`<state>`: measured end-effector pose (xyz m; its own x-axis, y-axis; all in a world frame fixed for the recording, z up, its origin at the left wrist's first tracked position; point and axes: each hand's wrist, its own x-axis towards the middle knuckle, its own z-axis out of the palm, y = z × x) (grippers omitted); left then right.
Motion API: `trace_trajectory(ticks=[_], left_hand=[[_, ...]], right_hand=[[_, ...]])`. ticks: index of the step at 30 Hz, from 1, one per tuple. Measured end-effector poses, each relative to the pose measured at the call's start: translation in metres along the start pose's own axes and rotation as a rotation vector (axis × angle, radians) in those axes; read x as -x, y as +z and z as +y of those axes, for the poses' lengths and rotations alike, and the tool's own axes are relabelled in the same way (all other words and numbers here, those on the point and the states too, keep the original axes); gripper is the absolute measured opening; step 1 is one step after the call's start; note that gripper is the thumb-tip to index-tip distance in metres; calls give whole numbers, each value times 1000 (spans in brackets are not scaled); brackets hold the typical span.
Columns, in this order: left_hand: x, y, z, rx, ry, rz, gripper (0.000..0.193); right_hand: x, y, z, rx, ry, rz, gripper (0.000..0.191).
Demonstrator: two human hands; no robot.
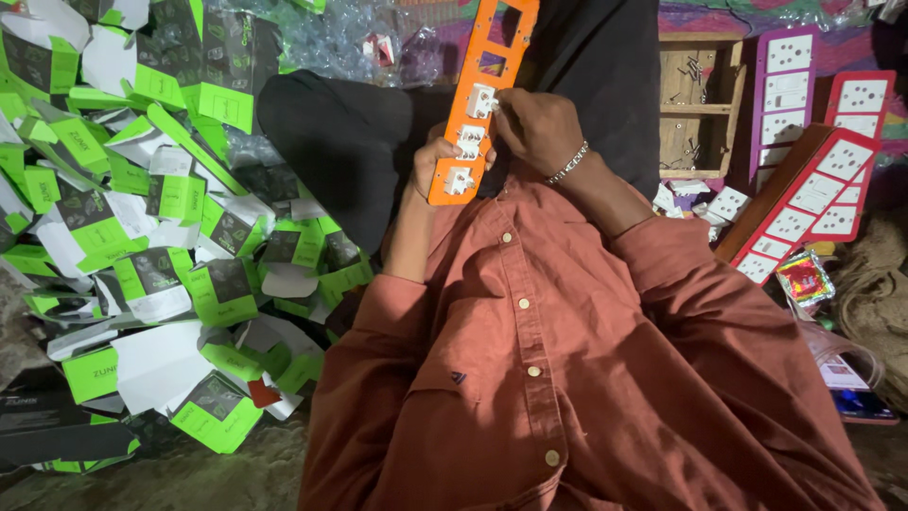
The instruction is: The person assembles a power strip by inserting white socket modules into an orange housing. They repeatedly pick up sockets, align them, and press them into place while sitting on the floor surrounded by packaging materials.
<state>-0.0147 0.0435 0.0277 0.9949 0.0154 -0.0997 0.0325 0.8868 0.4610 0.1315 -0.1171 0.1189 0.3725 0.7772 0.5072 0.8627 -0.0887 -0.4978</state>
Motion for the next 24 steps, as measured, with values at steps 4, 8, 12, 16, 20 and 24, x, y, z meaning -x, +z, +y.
trace_trajectory(ticks=[4,8,12,16,20,24], left_hand=[[-1,-2,0,-73,11,18,59],[-1,-2,-1,-94,50,32,56],[-2,-3,-2,-60,-25,71,59],[-5,-3,-5,-17,-22,54,59],[-4,-2,-5,2,-47,59,61],[-3,1,-1,-67,39,20,59]], right_hand=[[5,5,4,4,-7,-36,16],[8,13,5,41,47,-110,15],[7,11,2,78,38,-50,16],[3,5,-4,46,7,98,15],[1,3,-3,35,-39,54,19],[5,9,2,16,-30,31,16]])
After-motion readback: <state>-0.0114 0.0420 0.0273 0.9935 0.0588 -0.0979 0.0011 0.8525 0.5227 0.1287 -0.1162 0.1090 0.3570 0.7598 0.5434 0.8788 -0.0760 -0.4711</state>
